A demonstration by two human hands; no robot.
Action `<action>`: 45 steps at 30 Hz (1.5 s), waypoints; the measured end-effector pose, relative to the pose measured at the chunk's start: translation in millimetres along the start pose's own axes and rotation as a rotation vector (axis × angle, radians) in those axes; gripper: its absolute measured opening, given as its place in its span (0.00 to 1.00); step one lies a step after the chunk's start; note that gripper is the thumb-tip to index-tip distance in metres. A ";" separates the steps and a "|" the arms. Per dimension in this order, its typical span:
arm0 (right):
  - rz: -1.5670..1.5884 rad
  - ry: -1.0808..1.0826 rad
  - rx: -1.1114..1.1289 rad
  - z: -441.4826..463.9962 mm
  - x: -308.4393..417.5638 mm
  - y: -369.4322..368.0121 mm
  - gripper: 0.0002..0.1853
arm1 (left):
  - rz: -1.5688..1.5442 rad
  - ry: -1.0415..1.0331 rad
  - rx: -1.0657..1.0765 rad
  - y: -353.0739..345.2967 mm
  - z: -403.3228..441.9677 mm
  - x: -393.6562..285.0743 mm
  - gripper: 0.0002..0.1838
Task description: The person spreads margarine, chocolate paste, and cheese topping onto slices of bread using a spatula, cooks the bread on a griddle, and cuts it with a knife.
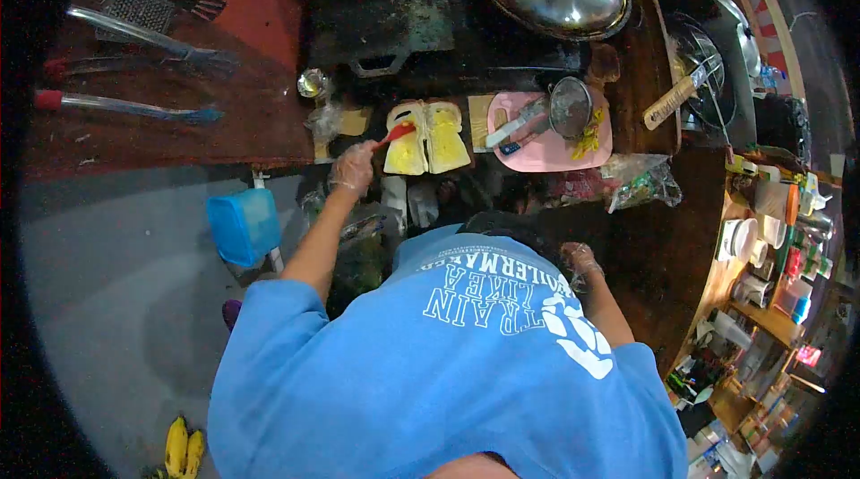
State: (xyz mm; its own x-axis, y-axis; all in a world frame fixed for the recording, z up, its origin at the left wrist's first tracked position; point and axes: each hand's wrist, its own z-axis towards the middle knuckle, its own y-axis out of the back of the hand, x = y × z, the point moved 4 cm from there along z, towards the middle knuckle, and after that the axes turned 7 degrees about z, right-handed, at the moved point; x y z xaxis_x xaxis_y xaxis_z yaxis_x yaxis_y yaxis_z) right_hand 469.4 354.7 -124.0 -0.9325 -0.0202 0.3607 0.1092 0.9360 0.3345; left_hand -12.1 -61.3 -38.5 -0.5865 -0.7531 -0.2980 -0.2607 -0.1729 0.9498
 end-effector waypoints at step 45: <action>0.418 0.280 0.220 86.9 -21.7 -6.6 0.18 | -0.031 -0.143 -0.161 -6.6 30.7 14.9 0.16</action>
State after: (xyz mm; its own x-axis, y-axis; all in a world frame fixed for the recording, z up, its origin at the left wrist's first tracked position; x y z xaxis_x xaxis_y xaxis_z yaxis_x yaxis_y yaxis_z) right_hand 459.0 379.4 -209.7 -0.6944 0.3041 0.6521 0.3475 0.9354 -0.0662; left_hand -42.7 -51.9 -52.1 -0.6860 -0.6501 -0.3269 -0.1610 -0.3026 0.9394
